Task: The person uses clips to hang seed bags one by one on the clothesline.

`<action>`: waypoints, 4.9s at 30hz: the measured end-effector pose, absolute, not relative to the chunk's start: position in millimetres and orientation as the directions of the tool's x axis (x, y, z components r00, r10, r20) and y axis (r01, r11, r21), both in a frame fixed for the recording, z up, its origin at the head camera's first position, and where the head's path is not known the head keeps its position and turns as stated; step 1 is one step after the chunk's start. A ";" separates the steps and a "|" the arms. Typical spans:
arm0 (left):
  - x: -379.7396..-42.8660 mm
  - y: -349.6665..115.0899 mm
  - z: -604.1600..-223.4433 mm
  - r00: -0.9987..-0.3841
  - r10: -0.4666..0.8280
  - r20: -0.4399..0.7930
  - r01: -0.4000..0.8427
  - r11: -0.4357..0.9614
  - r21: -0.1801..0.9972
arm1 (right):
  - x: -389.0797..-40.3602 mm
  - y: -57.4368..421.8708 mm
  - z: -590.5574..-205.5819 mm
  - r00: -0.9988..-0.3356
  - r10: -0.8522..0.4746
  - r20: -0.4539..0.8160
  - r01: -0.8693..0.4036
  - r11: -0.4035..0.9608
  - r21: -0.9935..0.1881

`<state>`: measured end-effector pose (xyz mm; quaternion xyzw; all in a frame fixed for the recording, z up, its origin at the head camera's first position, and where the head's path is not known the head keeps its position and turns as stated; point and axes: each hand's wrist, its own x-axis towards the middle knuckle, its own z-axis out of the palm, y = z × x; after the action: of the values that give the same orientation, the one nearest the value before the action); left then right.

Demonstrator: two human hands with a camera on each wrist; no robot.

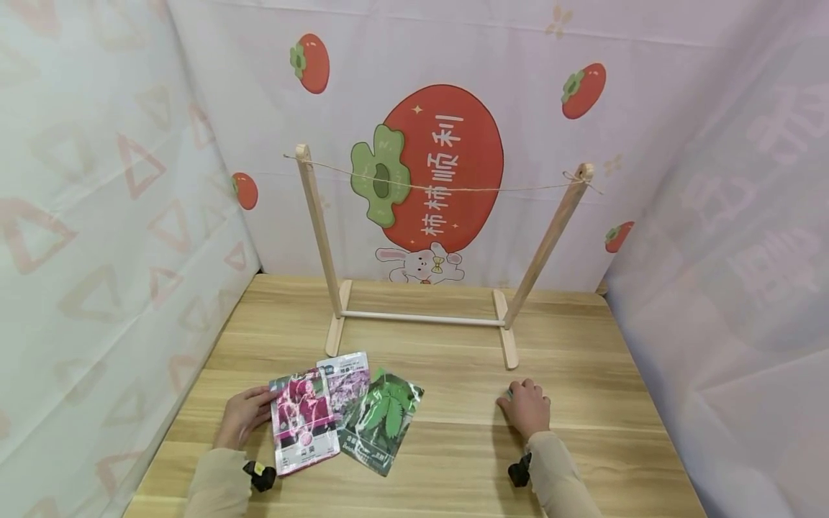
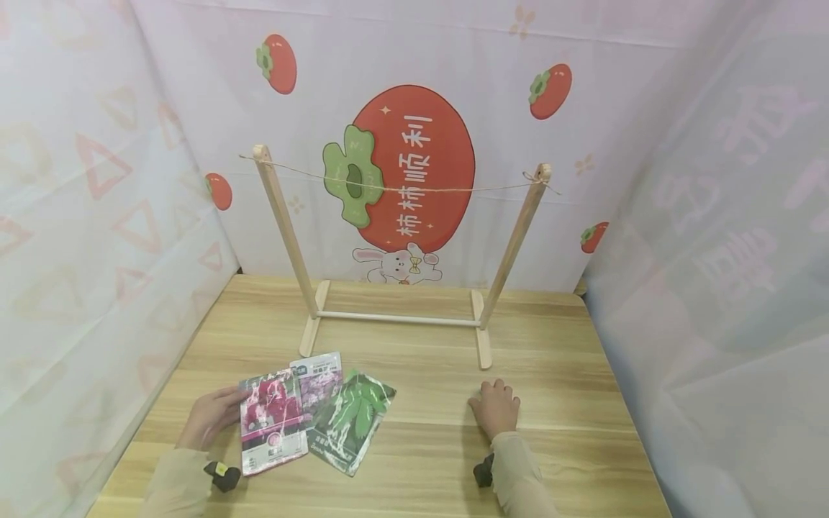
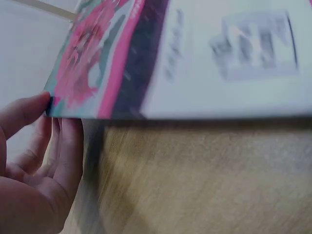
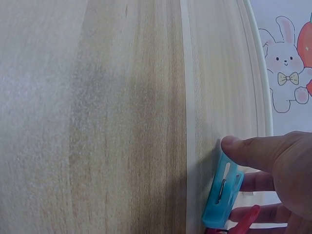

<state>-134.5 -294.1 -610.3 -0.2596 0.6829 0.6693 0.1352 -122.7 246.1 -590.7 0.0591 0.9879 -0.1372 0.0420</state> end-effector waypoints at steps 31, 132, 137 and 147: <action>-134.3 -290.6 -591.0 -0.849 -0.218 -0.482 -0.484 -0.049 0.874 | -125.0 250.0 -584.1 -0.995 0.087 -0.058 0.103 0.909 -0.403; -211.0 -255.4 -454.9 -0.926 -0.335 -0.175 -0.104 -0.222 0.970 | -180.2 225.2 -421.8 -0.926 0.042 0.376 -0.250 0.678 -0.692; -216.1 -250.6 -442.2 -0.921 -0.362 -0.145 -0.047 -0.266 0.963 | -183.6 222.4 -411.8 -0.912 0.037 0.408 -0.287 0.653 -0.701; -223.5 -241.5 -423.8 -0.925 -0.365 -0.108 -0.004 -0.274 0.962 | -192.4 214.8 -393.5 -0.914 0.002 0.406 -0.314 0.630 -0.711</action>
<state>-223.5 -241.5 -423.8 -0.1561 0.5915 0.7826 -0.1152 -192.4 214.8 -393.5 -0.0882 0.8829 -0.4213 -0.1877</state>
